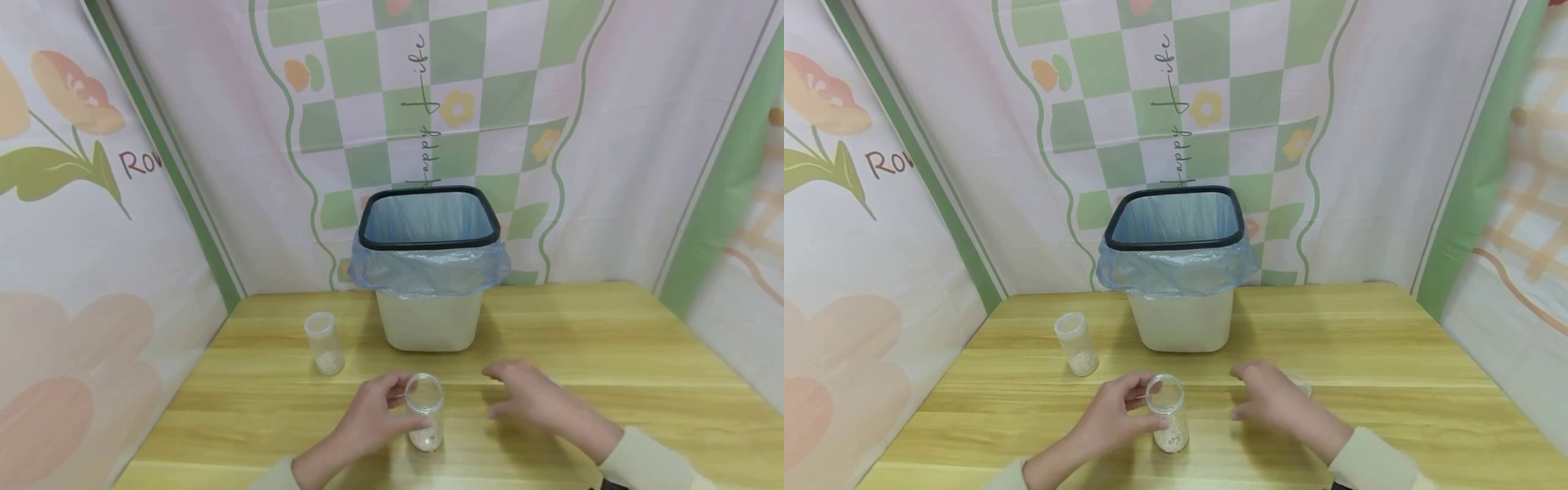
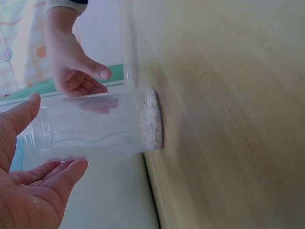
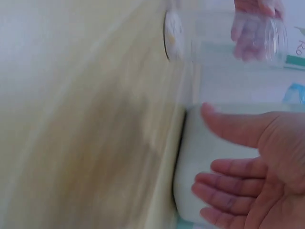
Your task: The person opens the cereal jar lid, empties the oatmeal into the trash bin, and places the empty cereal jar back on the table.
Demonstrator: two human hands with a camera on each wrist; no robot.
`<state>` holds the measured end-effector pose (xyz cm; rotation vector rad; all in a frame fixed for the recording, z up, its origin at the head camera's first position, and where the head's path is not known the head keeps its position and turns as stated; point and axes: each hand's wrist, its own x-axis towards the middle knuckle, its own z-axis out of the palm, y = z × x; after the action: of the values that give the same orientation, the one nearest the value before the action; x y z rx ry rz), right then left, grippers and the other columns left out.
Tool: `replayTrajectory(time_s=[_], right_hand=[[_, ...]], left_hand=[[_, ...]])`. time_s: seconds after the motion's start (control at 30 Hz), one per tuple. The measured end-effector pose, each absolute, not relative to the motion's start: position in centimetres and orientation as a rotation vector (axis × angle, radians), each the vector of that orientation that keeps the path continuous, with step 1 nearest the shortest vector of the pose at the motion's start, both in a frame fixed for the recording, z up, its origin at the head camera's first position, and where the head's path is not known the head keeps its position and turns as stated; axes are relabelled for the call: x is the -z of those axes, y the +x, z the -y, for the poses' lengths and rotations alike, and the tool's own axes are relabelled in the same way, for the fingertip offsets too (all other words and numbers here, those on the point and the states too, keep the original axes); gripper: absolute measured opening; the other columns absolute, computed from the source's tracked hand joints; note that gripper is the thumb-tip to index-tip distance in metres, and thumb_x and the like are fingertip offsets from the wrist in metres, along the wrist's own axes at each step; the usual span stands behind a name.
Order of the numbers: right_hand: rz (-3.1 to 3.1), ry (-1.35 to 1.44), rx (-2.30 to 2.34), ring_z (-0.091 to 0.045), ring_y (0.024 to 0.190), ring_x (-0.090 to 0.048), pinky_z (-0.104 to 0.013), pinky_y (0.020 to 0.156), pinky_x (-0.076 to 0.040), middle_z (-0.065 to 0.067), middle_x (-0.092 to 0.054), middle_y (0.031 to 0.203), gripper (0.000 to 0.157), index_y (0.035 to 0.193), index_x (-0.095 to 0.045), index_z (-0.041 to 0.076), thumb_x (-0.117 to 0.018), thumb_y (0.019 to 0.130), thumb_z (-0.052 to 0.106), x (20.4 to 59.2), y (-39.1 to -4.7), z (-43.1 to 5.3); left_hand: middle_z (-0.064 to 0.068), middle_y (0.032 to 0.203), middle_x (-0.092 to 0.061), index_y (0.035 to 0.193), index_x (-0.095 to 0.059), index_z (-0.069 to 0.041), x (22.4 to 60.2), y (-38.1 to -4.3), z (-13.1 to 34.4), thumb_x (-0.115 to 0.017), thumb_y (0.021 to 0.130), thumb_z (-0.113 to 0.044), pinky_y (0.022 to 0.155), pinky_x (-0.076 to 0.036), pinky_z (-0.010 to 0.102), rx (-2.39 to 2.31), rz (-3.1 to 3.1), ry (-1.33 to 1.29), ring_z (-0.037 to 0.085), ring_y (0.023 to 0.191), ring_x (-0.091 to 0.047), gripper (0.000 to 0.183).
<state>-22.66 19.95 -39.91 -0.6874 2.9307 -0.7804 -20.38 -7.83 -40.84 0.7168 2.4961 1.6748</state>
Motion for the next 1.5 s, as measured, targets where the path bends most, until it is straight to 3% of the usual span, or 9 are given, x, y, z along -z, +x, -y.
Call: replayTrajectory(time_s=[0.27, 0.6, 0.87, 1.5], right_hand=[[-2.832, -0.795, 1.052, -0.039, 0.106, -0.06, -0.054, 0.09, -0.048, -0.022, -0.064, 0.116, 0.066, 0.12, -0.06, -0.008, -0.086, 0.069, 0.026, 41.1, -21.8, -18.3], [-2.817, -0.716, 1.069, -0.035, 0.108, -0.059, -0.057, 0.093, -0.046, -0.016, -0.064, 0.119, 0.065, 0.121, -0.062, 0.0, -0.086, 0.069, 0.031, 41.7, -20.6, -16.9], [-2.827, -0.75, 1.079, -0.035, 0.111, -0.058, -0.056, 0.093, -0.046, -0.015, -0.063, 0.122, 0.067, 0.124, -0.061, 0.001, -0.086, 0.069, 0.031, 41.1, -20.3, -16.7], [-2.778, -0.963, 1.175, -0.036, 0.112, -0.057, -0.058, 0.091, -0.046, -0.013, -0.06, 0.128, 0.073, 0.129, -0.057, 0.001, -0.082, 0.072, 0.041, 40.6, -20.0, -16.2]], left_hand=[[0.013, 0.114, -0.067, 0.122, -0.061, 0.002, 40.6, -20.7, 7.8, -0.087, 0.072, -0.018, 0.084, -0.053, 0.028, -1.703, -2.465, 0.739, 0.028, 0.105, -0.065, 0.06], [0.011, 0.107, -0.069, 0.115, -0.063, 0.005, 40.6, -20.7, 7.7, -0.086, 0.073, -0.017, 0.081, -0.054, 0.026, -1.752, -2.424, 0.735, 0.026, 0.099, -0.068, 0.053], [0.011, 0.108, -0.068, 0.113, -0.066, 0.0, 40.9, -20.5, 7.8, -0.085, 0.074, -0.012, 0.081, -0.054, 0.027, -1.85, -2.374, 0.638, 0.026, 0.103, -0.066, 0.044], [0.013, 0.111, -0.065, 0.115, -0.06, 0.004, 41.8, -20.7, 7.8, -0.079, 0.08, -0.01, 0.082, -0.055, 0.028, -1.933, -2.214, 0.603, 0.034, 0.109, -0.062, 0.043]])
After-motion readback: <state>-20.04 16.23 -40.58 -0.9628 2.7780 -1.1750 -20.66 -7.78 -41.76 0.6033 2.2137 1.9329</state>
